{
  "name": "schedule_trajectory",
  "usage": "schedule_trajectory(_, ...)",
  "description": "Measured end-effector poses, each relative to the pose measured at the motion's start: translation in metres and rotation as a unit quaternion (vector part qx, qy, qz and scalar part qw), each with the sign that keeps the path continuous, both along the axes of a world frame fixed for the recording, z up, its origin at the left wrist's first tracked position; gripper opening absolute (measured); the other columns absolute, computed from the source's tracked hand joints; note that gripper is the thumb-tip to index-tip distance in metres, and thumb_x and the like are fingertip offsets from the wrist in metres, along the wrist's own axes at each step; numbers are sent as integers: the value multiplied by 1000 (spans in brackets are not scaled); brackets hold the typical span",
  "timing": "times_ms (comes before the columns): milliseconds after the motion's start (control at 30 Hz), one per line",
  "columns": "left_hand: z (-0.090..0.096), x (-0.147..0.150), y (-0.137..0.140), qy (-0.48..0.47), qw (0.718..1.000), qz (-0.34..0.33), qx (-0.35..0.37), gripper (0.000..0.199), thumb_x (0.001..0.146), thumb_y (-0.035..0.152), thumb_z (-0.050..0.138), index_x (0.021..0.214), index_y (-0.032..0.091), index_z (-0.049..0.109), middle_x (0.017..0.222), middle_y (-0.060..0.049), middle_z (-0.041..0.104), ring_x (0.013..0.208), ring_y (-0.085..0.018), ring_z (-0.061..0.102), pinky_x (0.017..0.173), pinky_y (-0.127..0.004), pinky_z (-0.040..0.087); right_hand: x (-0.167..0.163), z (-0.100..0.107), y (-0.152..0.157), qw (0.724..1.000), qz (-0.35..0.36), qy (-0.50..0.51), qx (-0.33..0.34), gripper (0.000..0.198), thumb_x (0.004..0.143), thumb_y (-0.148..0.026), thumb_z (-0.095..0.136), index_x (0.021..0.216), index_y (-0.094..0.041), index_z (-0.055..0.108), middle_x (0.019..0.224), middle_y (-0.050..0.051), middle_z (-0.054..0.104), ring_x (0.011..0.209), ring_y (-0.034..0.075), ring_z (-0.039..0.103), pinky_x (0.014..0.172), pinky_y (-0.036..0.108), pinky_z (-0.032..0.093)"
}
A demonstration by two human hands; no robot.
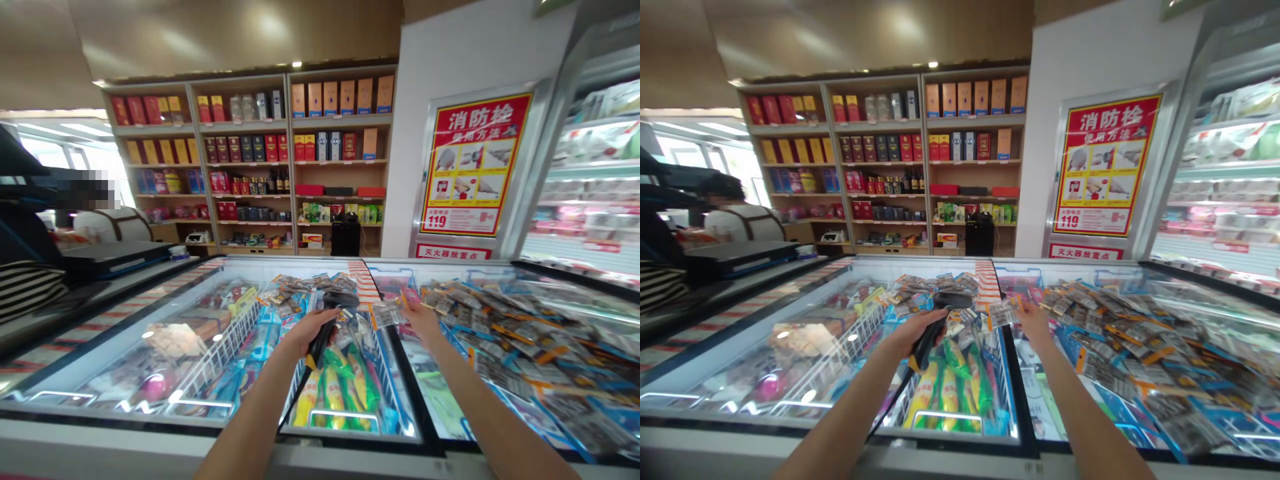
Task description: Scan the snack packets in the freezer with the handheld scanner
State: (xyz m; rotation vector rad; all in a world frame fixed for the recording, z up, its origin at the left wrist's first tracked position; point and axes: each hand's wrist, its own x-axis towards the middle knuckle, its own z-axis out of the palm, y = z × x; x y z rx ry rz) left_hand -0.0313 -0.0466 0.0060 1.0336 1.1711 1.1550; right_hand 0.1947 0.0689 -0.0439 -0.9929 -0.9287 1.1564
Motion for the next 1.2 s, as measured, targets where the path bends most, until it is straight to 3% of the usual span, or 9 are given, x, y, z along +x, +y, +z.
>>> schedule_trajectory(167, -3, 16, 2, -3, 999, -35, -11, 35, 60, 45, 64, 66, 14, 51, 50, 0, 55, 40, -9, 49, 39, -19, 36, 20, 1, 5, 998, -30, 46, -34, 12, 57, -8, 59, 67, -14, 57, 53, -3, 58, 44, 10, 53, 40, 22, 46)
schedule_trajectory(433, 2, 42, 0, 18, 996, -92, -7, 34, 62, 46, 62, 64, 14, 50, 51, 0, 56, 40, -8, 48, 40, -19, 35, 36, -4, 22, 991, -75, 105, -26, 9, 59, -13, 59, 65, -17, 53, 53, -6, 54, 49, 9, 53, 46, 22, 48)
schedule_trajectory(733, 13, 52, 7, -1, 998, -66, 17, 35, 58, 46, 64, 66, 14, 51, 51, 1, 55, 40, -8, 47, 39, -19, 35, 36, -7, 26, 992, -63, 113, -4, 17, 54, -18, 63, 69, -16, 56, 58, -3, 58, 52, 11, 55, 45, 22, 47)
schedule_trajectory(1000, 15, 52, 13, 1, 996, -90, 23, 32, 63, 44, 62, 66, 14, 51, 54, 1, 55, 42, -7, 48, 41, -19, 36, 37, -2, 23, 992, -62, 114, -6, 15, 54, -16, 62, 68, -16, 55, 58, -3, 58, 49, 10, 55, 45, 22, 47)
schedule_trajectory(1200, 16, 44, 16, -19, 997, -74, 11, 30, 63, 42, 63, 66, 14, 53, 56, -1, 57, 43, -8, 50, 40, -19, 37, 43, 0, 25, 989, -96, 116, -5, 11, 57, -15, 60, 66, -17, 53, 55, -4, 56, 48, 10, 55, 45, 22, 47)
